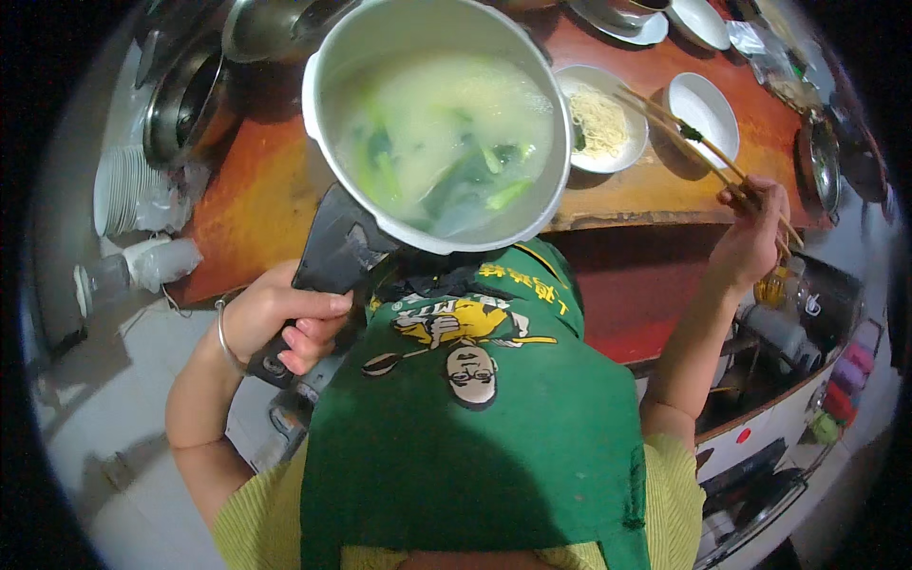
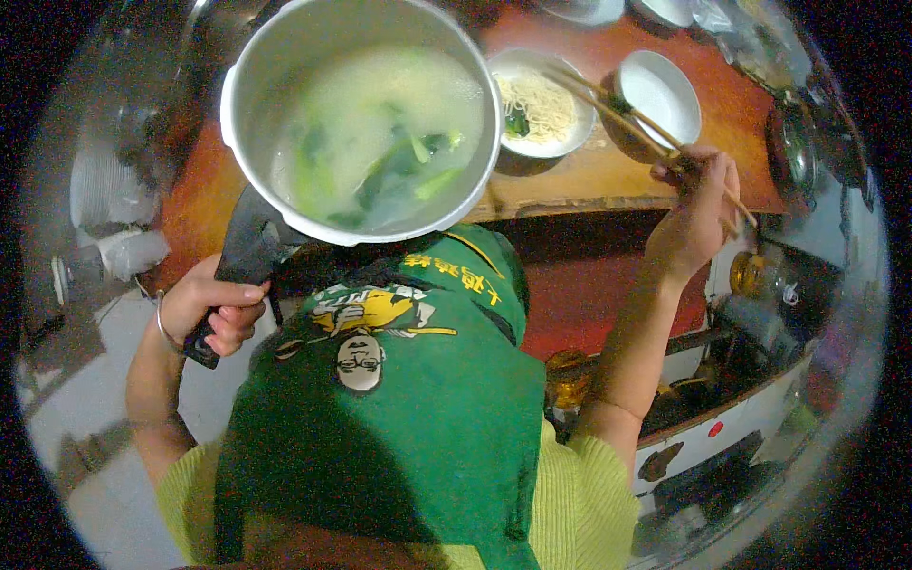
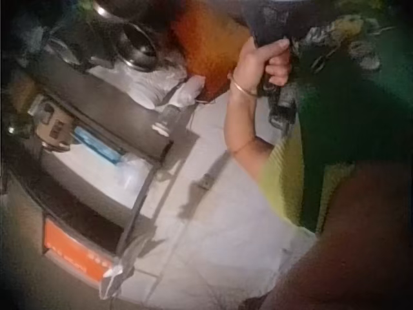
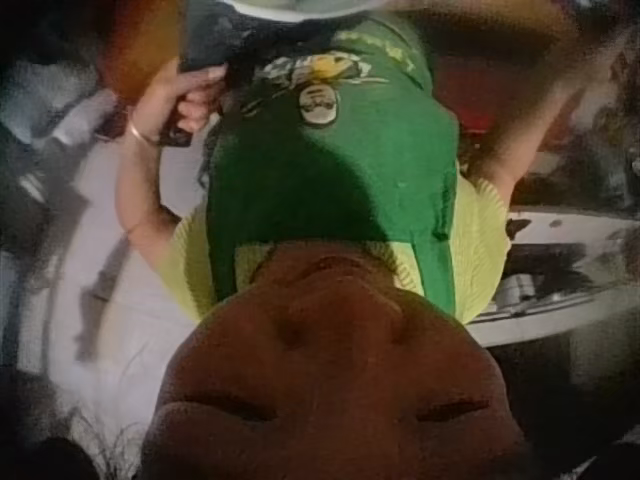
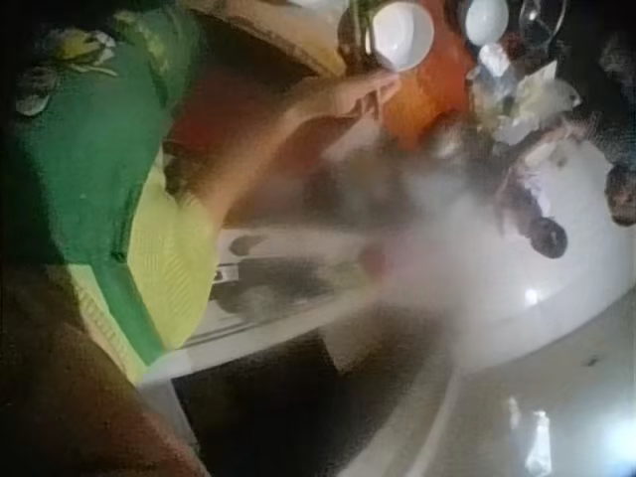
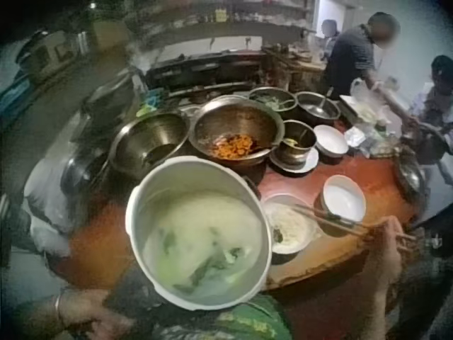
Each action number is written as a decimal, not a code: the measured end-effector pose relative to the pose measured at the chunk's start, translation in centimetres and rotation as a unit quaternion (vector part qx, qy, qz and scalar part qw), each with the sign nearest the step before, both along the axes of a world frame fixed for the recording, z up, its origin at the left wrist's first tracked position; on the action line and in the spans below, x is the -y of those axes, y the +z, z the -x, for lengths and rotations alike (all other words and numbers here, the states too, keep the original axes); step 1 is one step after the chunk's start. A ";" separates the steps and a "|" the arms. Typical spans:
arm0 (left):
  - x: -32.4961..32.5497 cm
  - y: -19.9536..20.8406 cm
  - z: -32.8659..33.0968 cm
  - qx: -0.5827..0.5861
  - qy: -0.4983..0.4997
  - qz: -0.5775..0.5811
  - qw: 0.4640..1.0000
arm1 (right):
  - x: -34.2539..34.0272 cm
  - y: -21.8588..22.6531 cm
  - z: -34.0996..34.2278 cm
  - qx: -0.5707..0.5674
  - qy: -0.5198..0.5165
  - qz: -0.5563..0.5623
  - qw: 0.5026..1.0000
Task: The person serves noodles and vegetables from a pressure cooker into bowls using chopsticks and a ladle. They transfer cooked noodles and broth into multiple bowls and arrange them on the counter.
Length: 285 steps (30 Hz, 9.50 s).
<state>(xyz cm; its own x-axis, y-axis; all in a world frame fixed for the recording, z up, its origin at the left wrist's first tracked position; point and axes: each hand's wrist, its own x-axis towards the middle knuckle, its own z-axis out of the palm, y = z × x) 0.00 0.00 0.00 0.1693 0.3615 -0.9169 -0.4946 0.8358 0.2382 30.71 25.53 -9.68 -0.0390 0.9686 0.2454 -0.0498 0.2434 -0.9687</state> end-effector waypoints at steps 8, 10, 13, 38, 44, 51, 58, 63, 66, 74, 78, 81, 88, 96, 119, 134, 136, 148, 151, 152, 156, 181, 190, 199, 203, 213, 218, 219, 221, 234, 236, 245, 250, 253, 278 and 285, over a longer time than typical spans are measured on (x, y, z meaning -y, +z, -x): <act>-0.8 -0.6 -0.3 -0.025 -0.023 -0.015 0.999 | 3.7 -0.9 10.2 0.167 0.346 0.128 0.914; -0.8 -0.4 -0.1 -0.016 -0.031 -0.014 0.999 | 3.6 -3.7 11.8 0.205 0.356 0.078 0.908; -0.3 -0.7 0.1 0.020 -0.021 -0.010 1.000 | 3.6 -5.3 13.0 0.181 0.302 0.133 0.926; 0.5 -1.4 1.1 0.054 -0.024 -0.032 0.998 | -1.8 -2.5 11.3 -0.220 0.226 0.344 0.884; 0.3 -2.0 1.1 0.048 -0.037 -0.046 0.997 | -4.4 0.0 9.0 -0.285 0.258 0.344 0.856; 0.6 -3.1 1.4 0.015 -0.088 -0.104 0.991 | -6.5 4.8 4.9 -0.326 0.246 0.292 0.865; -0.2 -1.7 1.4 0.007 -0.075 -0.050 0.996 | -9.9 7.2 -0.9 -0.406 0.255 0.255 0.840; -0.3 -1.7 0.9 -0.026 -0.061 -0.052 0.996 | -9.2 1.6 -3.0 -0.220 0.010 0.153 0.963; -0.3 -1.9 0.8 -0.012 -0.048 -0.032 0.998 | -4.8 -2.0 0.7 -0.078 -0.017 0.121 0.989; 0.0 -1.8 0.4 -0.075 -0.045 -0.025 0.996 | -0.7 2.0 4.0 0.159 0.094 -0.127 0.975; -0.1 -1.6 -0.1 -0.065 -0.041 -0.037 0.996 | 1.0 1.1 5.9 0.161 0.255 -0.078 0.950; 0.4 -1.6 0.1 -0.056 -0.034 -0.050 0.997 | 2.1 -1.6 9.9 0.194 0.291 0.024 0.936; 0.7 -1.7 -0.4 -0.004 -0.025 -0.037 0.999 | 1.1 -6.3 12.9 0.120 0.242 0.091 0.959; 0.9 -1.3 -0.1 0.050 -0.012 -0.020 0.998 | 0.4 -6.5 13.6 -0.074 0.186 0.272 0.941; 0.8 -2.7 1.0 0.042 -0.054 -0.072 0.995 | -0.4 3.3 11.9 0.126 0.323 0.042 0.937; 0.7 -1.9 0.4 0.038 -0.039 -0.043 0.998 | 0.9 -6.3 18.6 0.055 0.333 0.235 0.911; 0.7 -1.9 0.4 0.044 -0.034 -0.036 0.998 | 0.8 -6.4 18.6 0.021 0.293 0.289 0.911; 0.9 -1.8 0.3 0.017 -0.028 -0.022 0.999 | -0.8 -4.6 16.8 -0.091 0.245 0.330 0.907; 0.9 -1.9 0.5 0.010 -0.039 -0.031 0.999 | -2.2 -4.5 15.2 -0.019 0.255 0.192 0.947; 0.8 -1.9 0.4 0.003 -0.043 -0.036 0.998 | -3.3 -5.3 14.6 0.117 0.231 0.070 0.963; 0.8 -2.0 0.4 -0.011 -0.042 -0.050 0.998 | -5.2 -5.0 12.5 0.181 0.204 -0.051 0.961; 0.0 -3.0 1.0 0.007 -0.054 -0.064 0.996 | -7.8 12.3 3.7 0.193 0.116 -0.297 0.928; 0.2 -2.9 0.9 0.056 0.008 -0.046 0.997 | -10.7 3.2 -2.0 -0.273 0.039 0.122 0.954; -0.2 -2.6 0.9 0.034 0.008 -0.026 0.999 | -2.5 -7.0 1.6 0.045 -0.025 0.024 0.998; 0.6 -2.7 1.0 0.013 0.012 -0.016 1.000 | -0.9 -4.9 -0.4 0.010 0.044 -0.052 0.998; 0.5 -2.6 1.0 0.004 0.002 -0.015 1.000 | 1.8 -11.6 4.6 -0.340 -0.119 0.249 0.899; 0.8 -2.8 1.2 0.020 0.007 -0.014 1.000 | -0.4 -6.7 2.1 -0.402 -0.119 0.237 0.877; 1.0 -3.1 1.1 0.024 0.012 -0.014 1.000 | -0.9 -5.6 1.3 -0.402 -0.103 0.216 0.884; 1.0 -3.4 1.3 0.027 0.013 -0.017 0.999 | -1.3 -2.2 0.5 -0.441 -0.011 0.163 0.883; 1.3 -4.7 2.2 0.035 0.027 -0.024 0.999 | -0.7 7.3 4.9 -0.210 0.221 0.052 0.951; 1.7 -5.0 2.0 0.041 0.036 -0.025 0.998 | 0.1 7.0 6.8 -0.140 0.266 0.041 0.953; 3.8 -7.3 2.7 0.095 0.078 -0.044 0.991 | -5.7 -4.1 4.8 0.138 0.127 0.006 0.982; 6.2 -9.9 4.4 0.135 0.102 -0.059 0.984 | -5.9 -10.1 6.0 0.236 0.207 -0.053 0.948; 8.4 -11.9 5.1 0.163 0.153 -0.036 0.974 | -5.6 -8.4 4.4 0.250 0.247 0.015 0.936; 12.0 -20.0 3.2 0.165 0.216 -0.204 0.941 | -4.0 -5.5 0.0 0.189 0.091 0.087 0.974; 10.2 -26.4 1.5 0.026 0.126 -0.180 0.975 | -4.5 -0.4 -0.5 0.249 0.011 -0.070 0.966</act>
<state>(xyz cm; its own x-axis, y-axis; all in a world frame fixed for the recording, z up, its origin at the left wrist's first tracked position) -1.49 -10.15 -26.39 0.0773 0.6945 -0.7153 -0.6926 0.5535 0.4625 31.18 30.02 -10.08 -0.2072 0.9247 0.3194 0.4074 0.3784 -0.8311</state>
